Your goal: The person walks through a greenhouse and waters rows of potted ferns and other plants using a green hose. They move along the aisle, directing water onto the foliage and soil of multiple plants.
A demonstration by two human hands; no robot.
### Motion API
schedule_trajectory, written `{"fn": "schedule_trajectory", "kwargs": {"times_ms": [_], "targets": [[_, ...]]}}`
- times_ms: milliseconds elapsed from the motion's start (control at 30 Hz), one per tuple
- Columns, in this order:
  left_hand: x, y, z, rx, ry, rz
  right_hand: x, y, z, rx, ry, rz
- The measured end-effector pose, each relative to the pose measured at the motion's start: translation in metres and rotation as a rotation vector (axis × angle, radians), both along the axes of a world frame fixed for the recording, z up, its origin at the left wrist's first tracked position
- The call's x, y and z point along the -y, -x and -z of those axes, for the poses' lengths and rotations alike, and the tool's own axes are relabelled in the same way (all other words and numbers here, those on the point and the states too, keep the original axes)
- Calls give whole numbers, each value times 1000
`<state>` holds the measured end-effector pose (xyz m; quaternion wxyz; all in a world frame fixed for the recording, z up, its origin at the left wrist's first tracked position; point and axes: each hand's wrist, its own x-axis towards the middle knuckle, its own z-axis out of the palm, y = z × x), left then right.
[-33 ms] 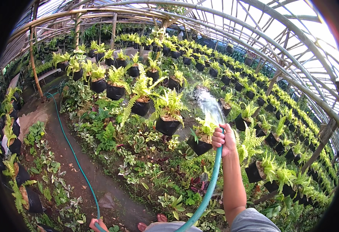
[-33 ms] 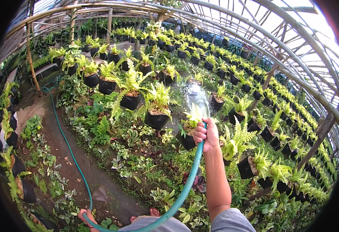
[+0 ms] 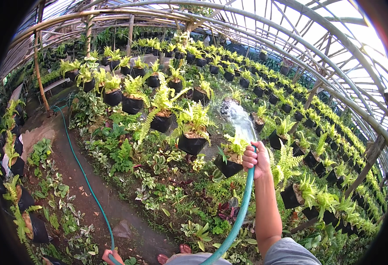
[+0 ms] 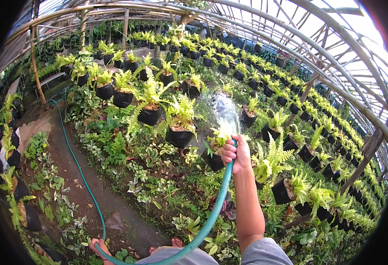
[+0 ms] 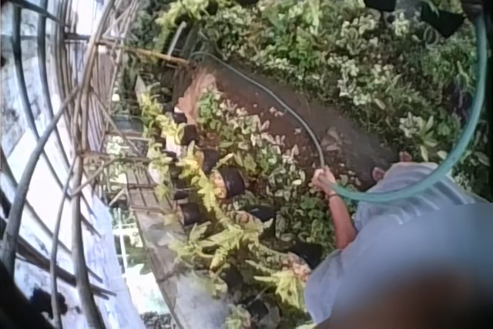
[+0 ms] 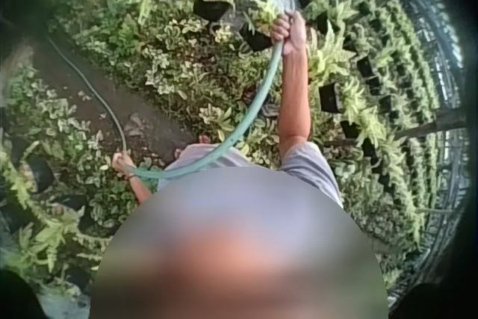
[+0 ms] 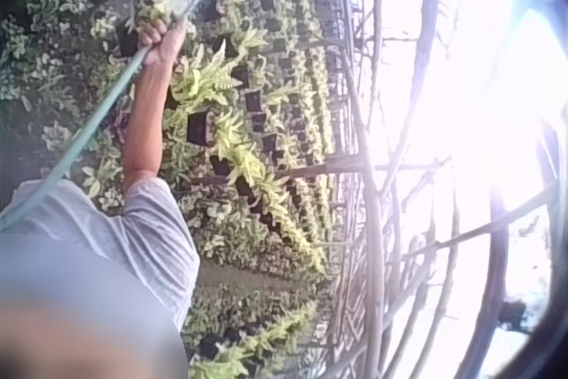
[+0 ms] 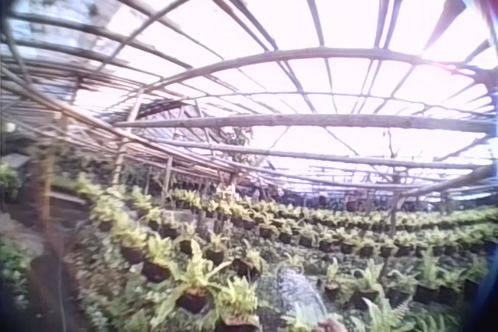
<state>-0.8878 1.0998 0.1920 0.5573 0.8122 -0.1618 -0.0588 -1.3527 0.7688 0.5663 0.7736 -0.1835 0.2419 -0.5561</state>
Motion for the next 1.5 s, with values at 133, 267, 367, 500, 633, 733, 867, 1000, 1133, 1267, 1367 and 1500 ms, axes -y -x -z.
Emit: {"fn": "schedule_trajectory", "kwargs": {"times_ms": [133,267,367,500,633,733,867,1000,1133,1267,1367,1500], "targets": [[0,5,-8,5,-5,13,-2,1,-1,-41,6,25],[-1,7,-8,13,-11,8,-3,2,-2,-35,9,22],[-2,7,-5,14,42,7,-3,3,-1,-33,8,21],[-4,5,0,41,3,18,-4,5,-1,-26,15,4],[-8,0,6,54,-57,25,-5,4,-1,-33,5,24],[-10,-1,8,20,-100,14,-6,3,-1,-31,0,25],[-11,-1,9,24,-59,18,-7,2,0,-24,2,19],[-12,-4,10,49,-31,27,-7,1,1,-11,7,14],[-12,-4,6,38,-48,24,-7,0,1,-13,1,24],[-9,1,-3,-10,-50,-4,-6,0,1,-6,3,21],[-8,2,-6,-5,-64,-8,-6,1,2,0,6,16],[-10,-1,-1,39,-73,9,-5,2,3,-1,13,12]]}}
